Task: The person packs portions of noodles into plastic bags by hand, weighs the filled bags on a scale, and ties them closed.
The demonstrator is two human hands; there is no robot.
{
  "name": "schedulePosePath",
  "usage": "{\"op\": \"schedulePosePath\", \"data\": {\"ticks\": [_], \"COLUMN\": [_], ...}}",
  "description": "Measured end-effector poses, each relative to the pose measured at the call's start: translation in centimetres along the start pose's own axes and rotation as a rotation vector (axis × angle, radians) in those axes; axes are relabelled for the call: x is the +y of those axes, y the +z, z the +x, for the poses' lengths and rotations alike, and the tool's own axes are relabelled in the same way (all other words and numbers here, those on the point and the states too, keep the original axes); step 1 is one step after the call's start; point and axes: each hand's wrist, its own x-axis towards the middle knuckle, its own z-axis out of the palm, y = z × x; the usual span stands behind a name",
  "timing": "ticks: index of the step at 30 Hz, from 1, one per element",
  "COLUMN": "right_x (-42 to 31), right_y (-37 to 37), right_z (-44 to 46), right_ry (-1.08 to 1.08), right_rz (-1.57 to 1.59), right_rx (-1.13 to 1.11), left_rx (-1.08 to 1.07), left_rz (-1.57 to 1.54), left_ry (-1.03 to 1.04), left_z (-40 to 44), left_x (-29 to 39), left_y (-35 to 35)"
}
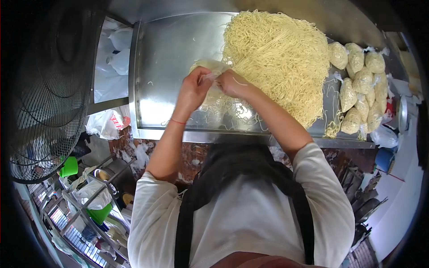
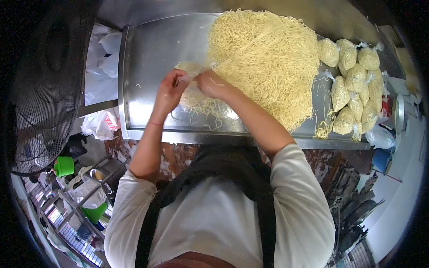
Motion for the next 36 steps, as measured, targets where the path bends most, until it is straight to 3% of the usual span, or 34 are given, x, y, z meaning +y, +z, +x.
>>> {"op": "schedulePosePath", "data": {"ticks": [1, 4, 5, 7, 10, 11, 13, 16, 19, 21, 22, 25, 29, 30, 36], "right_x": [-0.7, 2.4, 2.5, 3.0, 6.0, 5.5, 3.8, 2.0, 0.9, 1.4, 2.4, 3.6, 5.9, 6.3, 7.9], "right_y": [-0.9, 2.1, 1.4, 0.1, 0.2, -0.6, -0.7, 0.6, 1.3, 0.8, 0.2, -2.3, -3.9, -4.5, -8.1], "right_z": [-1.2, -1.0, -1.0, -2.2, -5.4, -5.9, -7.3, -6.2, -3.8, -1.9, -1.4, -2.9, -3.6, -3.7, -5.6], "right_ry": [0.123, 0.123, 0.129, 0.149, 0.166, 0.167, 0.218, 0.106, 0.002, 0.026, -0.021, 0.16, 0.139, 0.25, 0.397], "right_rz": [0.089, 0.008, 0.137, 0.403, 0.394, 0.39, -0.032, -0.385, -0.246, -0.162, -0.14, 0.107, 0.199, 0.237, 0.367], "right_rx": [-0.064, -0.067, -0.058, -0.055, 0.103, 0.161, 0.285, 0.473, 0.408, 0.199, 0.222, 0.311, 0.458, 0.437, 0.38], "left_rx": [-0.064, -0.167, -0.188, -0.269, -0.387, -0.452, -0.59, -0.579, -0.508, -0.451, -0.419, -0.317, -0.269, -0.262, -0.238], "left_rz": [0.231, 0.473, 0.544, 0.635, 0.826, 0.807, 0.771, 0.569, 0.341, 0.266, 0.223, 0.214, 0.295, 0.274, 0.3], "left_ry": [0.128, 0.28, 0.341, 0.312, 0.257, 0.185, 0.053, -0.047, 0.084, 0.059, 0.046, 0.112, 0.204, 0.203, 0.289], "left_z": [0.5, 1.7, 2.4, 4.6, 6.0, 6.4, 7.0, 5.8, 3.2, 1.4, 0.6, -0.9, -0.7, -0.3, 1.3], "left_x": [-0.7, -2.8, -4.1, -6.2, -7.1, -7.3, -7.5, -4.4, -5.0, -0.8, 0.9, 2.3, 2.2, 2.9, 2.4], "left_y": [-0.6, 2.1, 3.6, 6.0, 7.2, 7.1, 6.3, 0.9, -2.5, -4.2, -4.9, -5.5, -5.4, -5.4, -3.7]}}
